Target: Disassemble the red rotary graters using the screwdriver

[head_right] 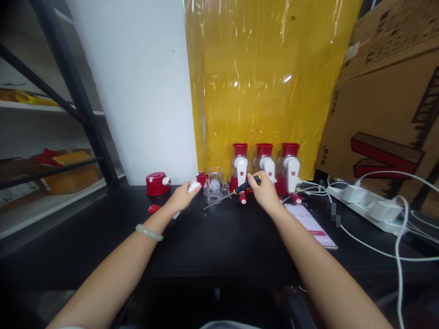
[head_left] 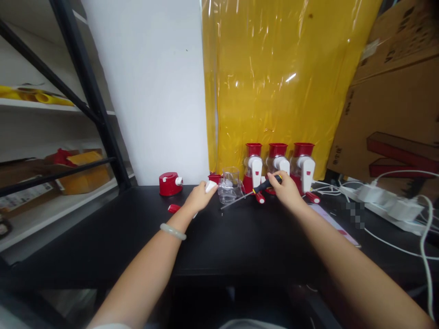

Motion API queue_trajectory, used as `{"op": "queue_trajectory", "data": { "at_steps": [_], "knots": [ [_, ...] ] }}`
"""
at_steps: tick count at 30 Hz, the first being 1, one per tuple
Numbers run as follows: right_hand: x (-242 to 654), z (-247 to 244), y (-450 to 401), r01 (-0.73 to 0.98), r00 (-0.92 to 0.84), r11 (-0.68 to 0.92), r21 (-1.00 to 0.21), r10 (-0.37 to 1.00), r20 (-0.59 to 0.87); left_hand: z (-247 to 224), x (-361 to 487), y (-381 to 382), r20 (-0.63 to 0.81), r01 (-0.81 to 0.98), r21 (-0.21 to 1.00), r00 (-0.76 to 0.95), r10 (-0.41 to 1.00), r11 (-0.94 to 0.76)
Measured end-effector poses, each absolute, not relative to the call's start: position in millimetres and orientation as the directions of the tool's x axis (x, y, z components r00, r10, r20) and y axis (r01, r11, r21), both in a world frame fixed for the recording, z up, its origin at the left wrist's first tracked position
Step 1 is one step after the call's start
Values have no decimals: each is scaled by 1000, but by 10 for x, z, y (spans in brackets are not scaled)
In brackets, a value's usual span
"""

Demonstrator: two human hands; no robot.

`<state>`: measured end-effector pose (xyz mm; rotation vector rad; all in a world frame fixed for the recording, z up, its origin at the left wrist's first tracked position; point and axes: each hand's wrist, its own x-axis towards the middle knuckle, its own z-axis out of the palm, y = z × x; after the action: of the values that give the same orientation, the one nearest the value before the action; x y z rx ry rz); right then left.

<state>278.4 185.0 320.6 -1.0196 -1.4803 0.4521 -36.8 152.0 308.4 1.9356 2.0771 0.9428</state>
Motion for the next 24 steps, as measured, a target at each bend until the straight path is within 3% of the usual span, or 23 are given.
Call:
{"op": "queue_trajectory", "data": {
  "at_steps": [7,10,13,19,24],
  "knots": [
    [2884,2968,1753,30,100,251,-968,962,253,3091,-403,1526,327,868,496,-155,932,-30],
    [2887,2979,1635,-118,37,75,-990,997,71,3080,-417,1531,332,871,490,-157,930,-28],
    [2954,2981,1531,-140,-54,-50,-989,998,-43,3083,-418,1523,314,872,489,-158,936,-17],
    [3110,2854,1488,-114,-143,-151,-982,981,-134,3126,-385,1484,302,879,477,-175,937,11],
    [3128,2664,1567,-71,-200,-136,-988,973,-119,3126,-382,1478,301,882,472,-171,938,10]
  ]
}}
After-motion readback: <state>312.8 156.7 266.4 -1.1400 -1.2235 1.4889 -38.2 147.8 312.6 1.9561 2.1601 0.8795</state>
